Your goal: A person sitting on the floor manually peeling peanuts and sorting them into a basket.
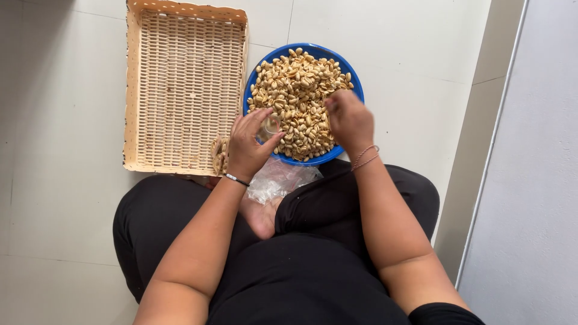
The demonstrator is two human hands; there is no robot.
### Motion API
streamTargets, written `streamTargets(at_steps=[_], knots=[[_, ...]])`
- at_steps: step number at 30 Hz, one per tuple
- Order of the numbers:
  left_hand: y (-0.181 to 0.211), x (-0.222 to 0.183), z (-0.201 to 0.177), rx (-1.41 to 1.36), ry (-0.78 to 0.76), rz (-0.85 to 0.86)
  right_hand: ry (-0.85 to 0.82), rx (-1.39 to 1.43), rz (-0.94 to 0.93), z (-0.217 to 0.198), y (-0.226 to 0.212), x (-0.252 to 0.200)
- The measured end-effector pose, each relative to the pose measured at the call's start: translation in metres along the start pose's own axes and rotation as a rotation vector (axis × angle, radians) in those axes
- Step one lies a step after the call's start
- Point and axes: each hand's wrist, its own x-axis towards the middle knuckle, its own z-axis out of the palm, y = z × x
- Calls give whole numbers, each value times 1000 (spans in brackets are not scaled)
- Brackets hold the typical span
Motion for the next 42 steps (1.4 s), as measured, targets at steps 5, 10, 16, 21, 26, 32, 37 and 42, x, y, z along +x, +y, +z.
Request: streamTargets(at_steps=[5, 10, 16, 21, 26, 32, 37, 42], knots=[[7, -3, -2, 24, -25, 30, 65, 25, 237, -50, 3, 13], [8, -3, -1, 5, -34, 33, 130, 6, 326, -92, 7, 14], [6, -3, 2, 28, -52, 22, -18, 46, 417, -82, 9, 12], [-3, -3, 8, 37, -58, 24, -50, 439, 575, -56, 21, 7], [0, -3, 7, 43, -58, 30, -47, 614, 665, -45, 40, 4], [1, -3, 4, 42, -53, 27, -120, 833, 807, -32, 42, 5], [2, -4, 4, 63, -48, 29, -186, 894, 857, -33, 44, 7], [-2, -5, 8, 91, -53, 7, -139, 889, 889, -34, 45, 10]])
